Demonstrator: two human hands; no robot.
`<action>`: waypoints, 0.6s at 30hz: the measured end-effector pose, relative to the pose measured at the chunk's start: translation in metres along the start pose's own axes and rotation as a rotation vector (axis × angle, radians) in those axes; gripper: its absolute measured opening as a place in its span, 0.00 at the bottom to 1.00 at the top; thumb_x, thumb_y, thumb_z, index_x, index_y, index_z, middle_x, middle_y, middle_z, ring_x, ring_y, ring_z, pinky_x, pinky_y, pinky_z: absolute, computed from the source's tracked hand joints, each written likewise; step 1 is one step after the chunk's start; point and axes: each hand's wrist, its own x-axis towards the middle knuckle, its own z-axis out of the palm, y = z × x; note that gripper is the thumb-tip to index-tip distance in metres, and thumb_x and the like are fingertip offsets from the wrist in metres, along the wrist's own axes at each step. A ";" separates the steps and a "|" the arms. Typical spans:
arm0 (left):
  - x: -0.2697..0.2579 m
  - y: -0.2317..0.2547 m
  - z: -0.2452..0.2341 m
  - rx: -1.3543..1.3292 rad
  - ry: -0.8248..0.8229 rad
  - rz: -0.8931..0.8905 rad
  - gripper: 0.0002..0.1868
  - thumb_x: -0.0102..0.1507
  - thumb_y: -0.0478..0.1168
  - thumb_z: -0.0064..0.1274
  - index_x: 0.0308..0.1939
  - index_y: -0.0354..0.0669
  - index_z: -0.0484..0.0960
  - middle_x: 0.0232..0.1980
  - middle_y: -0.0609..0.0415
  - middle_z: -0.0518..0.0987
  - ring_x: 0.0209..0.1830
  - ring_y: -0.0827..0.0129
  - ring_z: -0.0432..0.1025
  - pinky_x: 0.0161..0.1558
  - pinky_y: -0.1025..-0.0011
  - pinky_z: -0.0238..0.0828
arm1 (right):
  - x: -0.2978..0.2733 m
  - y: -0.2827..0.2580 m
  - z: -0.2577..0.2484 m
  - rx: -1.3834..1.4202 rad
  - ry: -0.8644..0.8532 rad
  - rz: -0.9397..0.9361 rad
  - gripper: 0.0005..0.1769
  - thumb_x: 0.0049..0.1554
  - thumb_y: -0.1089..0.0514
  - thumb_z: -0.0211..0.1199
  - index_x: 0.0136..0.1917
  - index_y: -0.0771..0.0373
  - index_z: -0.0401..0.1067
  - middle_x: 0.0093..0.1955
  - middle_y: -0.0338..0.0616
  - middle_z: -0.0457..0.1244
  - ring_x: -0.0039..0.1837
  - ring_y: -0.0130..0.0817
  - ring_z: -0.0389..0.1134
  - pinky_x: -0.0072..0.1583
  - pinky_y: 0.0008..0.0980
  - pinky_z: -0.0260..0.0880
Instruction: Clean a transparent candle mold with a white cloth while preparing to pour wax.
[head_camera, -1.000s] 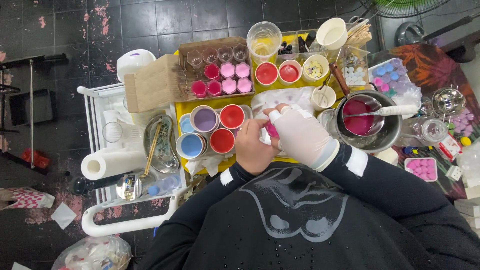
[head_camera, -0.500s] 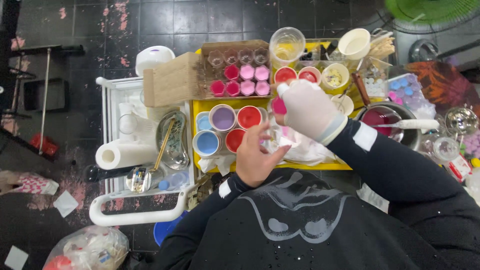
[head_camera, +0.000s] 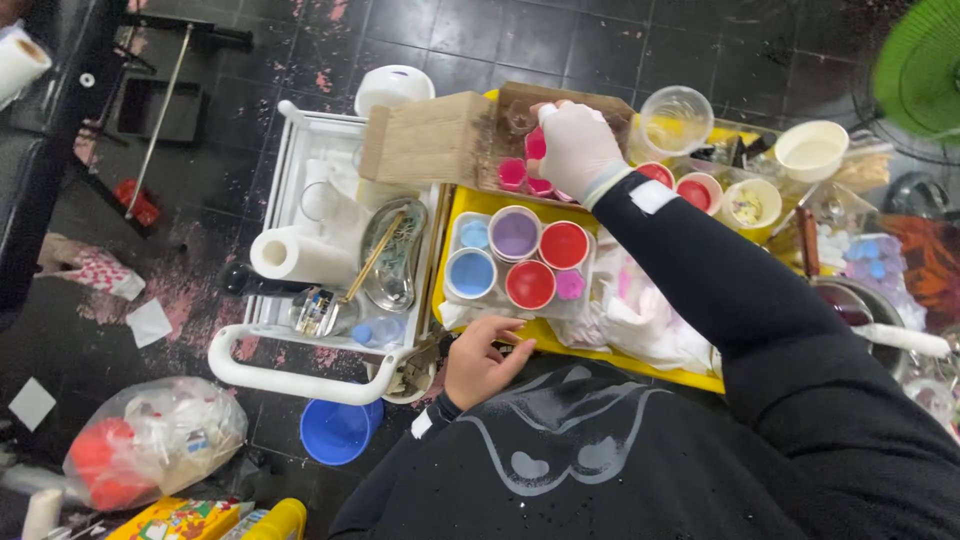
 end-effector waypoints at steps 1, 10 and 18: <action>-0.001 -0.002 -0.004 0.003 0.010 0.000 0.16 0.60 0.39 0.68 0.50 0.39 0.83 0.46 0.52 0.83 0.38 0.76 0.82 0.26 0.81 0.74 | 0.008 -0.001 0.010 0.001 0.001 -0.010 0.34 0.46 0.50 0.78 0.62 0.64 0.73 0.54 0.56 0.68 0.57 0.52 0.69 0.59 0.47 0.68; -0.019 -0.036 -0.020 -0.057 0.179 -0.192 0.15 0.60 0.38 0.65 0.48 0.37 0.82 0.43 0.52 0.83 0.36 0.75 0.81 0.30 0.79 0.74 | 0.055 0.009 0.081 0.032 -0.031 0.167 0.27 0.46 0.50 0.78 0.56 0.62 0.74 0.54 0.55 0.67 0.58 0.53 0.69 0.60 0.46 0.69; -0.016 -0.038 -0.030 -0.004 0.215 -0.220 0.14 0.61 0.38 0.64 0.48 0.39 0.82 0.42 0.53 0.83 0.35 0.73 0.81 0.30 0.77 0.75 | 0.061 0.017 0.106 0.023 -0.005 0.215 0.28 0.46 0.52 0.78 0.57 0.62 0.73 0.52 0.56 0.68 0.57 0.54 0.69 0.59 0.46 0.70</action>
